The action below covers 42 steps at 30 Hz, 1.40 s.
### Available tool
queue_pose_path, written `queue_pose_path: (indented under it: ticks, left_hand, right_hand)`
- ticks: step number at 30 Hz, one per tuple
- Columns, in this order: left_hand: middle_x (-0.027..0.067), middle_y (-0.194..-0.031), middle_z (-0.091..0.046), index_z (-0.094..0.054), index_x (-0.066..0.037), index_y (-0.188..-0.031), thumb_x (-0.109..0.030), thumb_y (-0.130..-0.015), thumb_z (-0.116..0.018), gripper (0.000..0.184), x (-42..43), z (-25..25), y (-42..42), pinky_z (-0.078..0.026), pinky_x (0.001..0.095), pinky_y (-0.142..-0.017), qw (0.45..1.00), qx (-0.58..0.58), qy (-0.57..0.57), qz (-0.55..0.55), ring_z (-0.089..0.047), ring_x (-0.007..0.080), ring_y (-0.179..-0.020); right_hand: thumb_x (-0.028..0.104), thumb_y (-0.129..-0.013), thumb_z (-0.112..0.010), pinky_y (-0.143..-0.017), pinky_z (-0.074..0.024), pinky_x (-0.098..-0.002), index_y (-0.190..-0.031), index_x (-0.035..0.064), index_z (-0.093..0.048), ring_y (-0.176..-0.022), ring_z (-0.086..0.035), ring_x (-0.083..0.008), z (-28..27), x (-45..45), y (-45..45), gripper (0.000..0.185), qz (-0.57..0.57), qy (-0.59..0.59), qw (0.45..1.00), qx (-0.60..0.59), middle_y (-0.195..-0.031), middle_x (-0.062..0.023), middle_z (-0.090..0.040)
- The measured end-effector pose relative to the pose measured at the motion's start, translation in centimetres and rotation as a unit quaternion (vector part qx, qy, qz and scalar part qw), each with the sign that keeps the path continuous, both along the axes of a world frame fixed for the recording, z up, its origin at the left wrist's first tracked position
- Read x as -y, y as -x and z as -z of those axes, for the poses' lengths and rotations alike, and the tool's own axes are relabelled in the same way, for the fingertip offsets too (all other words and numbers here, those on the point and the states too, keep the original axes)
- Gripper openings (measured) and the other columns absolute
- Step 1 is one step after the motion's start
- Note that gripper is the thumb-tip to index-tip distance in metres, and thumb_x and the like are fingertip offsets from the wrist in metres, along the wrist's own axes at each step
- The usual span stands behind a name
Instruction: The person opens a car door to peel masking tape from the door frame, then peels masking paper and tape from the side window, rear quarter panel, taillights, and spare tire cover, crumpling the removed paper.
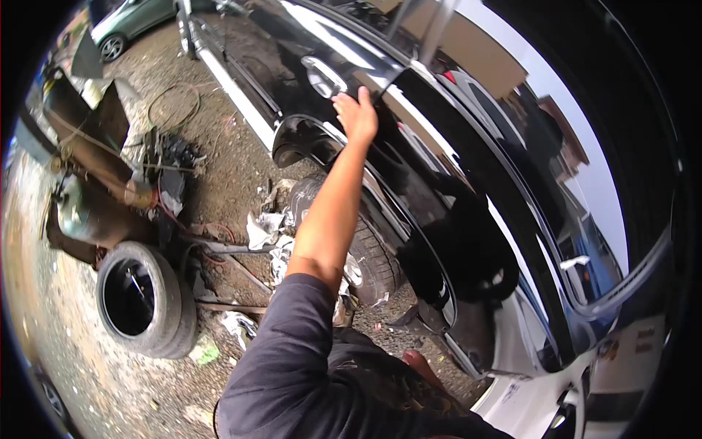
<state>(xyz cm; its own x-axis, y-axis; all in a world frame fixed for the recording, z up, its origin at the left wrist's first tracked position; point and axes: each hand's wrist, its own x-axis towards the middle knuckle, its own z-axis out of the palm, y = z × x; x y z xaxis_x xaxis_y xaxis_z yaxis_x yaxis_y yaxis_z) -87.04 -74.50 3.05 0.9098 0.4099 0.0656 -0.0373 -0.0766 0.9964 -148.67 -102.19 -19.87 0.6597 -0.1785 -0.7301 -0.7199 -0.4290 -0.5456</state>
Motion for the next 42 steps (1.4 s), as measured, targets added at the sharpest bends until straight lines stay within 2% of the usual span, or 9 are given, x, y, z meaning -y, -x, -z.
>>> queue_pose_path:
  ticks: [2, 7, 11, 16, 20, 24, 28, 33, 42]
  left_hand:
    - [0.0328, -0.156, -0.008, -0.015, 0.013, -0.148, -0.058, -0.098, -0.034, 0.088, 0.4, -0.8, 1.1, -0.008, 0.0457, -0.120, 0.999, -0.016, -0.024, 0.019, -0.006, 0.0390, -0.148]
    - [0.0317, -0.156, -0.013, -0.020, 0.013, -0.147, -0.053, -0.099, -0.042, 0.084, 2.0, -1.1, 11.9, -0.010, 0.0415, -0.120, 0.959, 0.131, -0.124, 0.216, -0.010, 0.0382, -0.148]
    - [0.0281, -0.155, -0.021, -0.030, 0.007, -0.146, -0.039, -0.101, -0.047, 0.067, 2.4, -2.1, 21.4, -0.015, 0.0415, -0.119, 0.924, 0.192, -0.136, 0.302, -0.014, 0.0384, -0.147]
    - [0.0251, -0.138, -0.049, -0.056, 0.003, -0.128, -0.023, -0.095, -0.059, 0.041, 1.9, 1.0, 32.3, -0.035, 0.0445, -0.109, 0.845, 0.275, -0.159, 0.429, -0.046, 0.0407, -0.129]
    - [0.0195, -0.124, -0.061, -0.061, -0.004, -0.122, -0.021, -0.093, -0.062, 0.033, -1.2, 6.8, 42.0, -0.050, 0.0396, -0.091, 0.770, 0.053, -0.183, 0.609, -0.060, 0.0351, -0.114]
    - [0.0197, -0.114, -0.066, -0.065, -0.004, -0.117, -0.028, -0.096, -0.059, 0.033, -4.9, 12.4, 47.8, -0.051, 0.0396, -0.086, 0.764, -0.003, -0.236, 0.601, -0.065, 0.0357, -0.100]
    - [0.0201, -0.106, -0.069, -0.065, -0.003, -0.118, -0.027, -0.097, -0.058, 0.032, -6.3, 11.7, 49.7, -0.053, 0.0372, -0.082, 0.800, -0.088, -0.230, 0.547, -0.069, 0.0314, -0.094]
    - [0.0202, -0.105, -0.069, -0.065, -0.003, -0.118, -0.023, -0.095, -0.061, 0.031, -3.4, 12.5, 51.9, -0.053, 0.0387, -0.083, 0.840, -0.053, -0.216, 0.494, -0.068, 0.0333, -0.093]
    - [0.0219, -0.110, -0.067, -0.065, -0.008, -0.117, -0.027, -0.095, -0.059, 0.029, 3.8, 9.6, 59.1, -0.051, 0.0449, -0.088, 0.804, -0.015, -0.281, 0.524, -0.064, 0.0396, -0.101]
  right_hand:
    - [0.039, -0.096, -0.056, -0.074, -0.0533, -0.0325, -0.109, -0.0024, -0.061, -0.086, -0.067, -0.0160, 2.0, -0.7, 0.8, 0.043, 0.066, -0.031, 0.997, 0.027, -0.095, -0.0123, -0.067]
    - [0.036, -0.090, -0.055, -0.078, -0.0500, -0.0462, -0.096, 0.0035, -0.064, -0.088, -0.064, -0.0388, 6.4, -3.8, 3.6, 0.034, -0.098, 0.096, 0.985, 0.105, -0.093, -0.0205, -0.066]
    - [0.026, -0.088, -0.056, -0.071, -0.0465, -0.0449, -0.086, -0.0001, -0.060, -0.081, -0.061, -0.0401, 2.7, -4.9, -0.1, 0.027, -0.170, 0.077, 0.949, 0.253, -0.082, -0.0232, -0.061]
    - [0.014, -0.092, -0.064, -0.083, -0.0511, -0.0334, -0.113, 0.0009, -0.063, -0.096, -0.064, -0.0194, -16.2, -4.5, -7.4, 0.024, 0.092, 0.147, 0.893, 0.416, -0.107, -0.0113, -0.066]
    - [0.009, -0.090, -0.061, -0.085, -0.0515, -0.0367, -0.106, 0.0007, -0.063, -0.100, -0.063, -0.0322, -32.7, 0.8, -10.5, 0.018, 0.041, 0.372, 0.722, 0.582, -0.110, -0.0159, -0.064]
    - [0.005, -0.090, -0.059, -0.091, -0.0491, -0.0362, -0.110, 0.0040, -0.065, -0.109, -0.059, -0.0316, -40.8, 8.4, -13.1, 0.021, 0.011, 0.553, 0.576, 0.602, -0.116, -0.0114, -0.063]
    - [-0.002, -0.078, -0.061, -0.100, -0.0422, -0.0396, -0.115, 0.0092, -0.065, -0.123, -0.051, -0.0268, -45.4, 11.5, -14.9, 0.039, -0.219, 0.645, 0.505, 0.531, -0.127, -0.0036, -0.059]
    - [0.018, -0.082, -0.059, -0.100, -0.0394, -0.0343, -0.093, 0.0119, -0.071, -0.115, -0.050, -0.0194, -46.5, 13.6, -15.2, 0.017, -0.338, 0.628, 0.513, 0.478, -0.111, -0.0007, -0.059]
    - [0.014, -0.082, -0.057, -0.091, -0.0419, -0.0317, -0.086, 0.0115, -0.062, -0.106, -0.050, -0.0188, -47.8, 16.5, -16.3, 0.007, -0.415, 0.627, 0.452, 0.481, -0.100, -0.0003, -0.056]
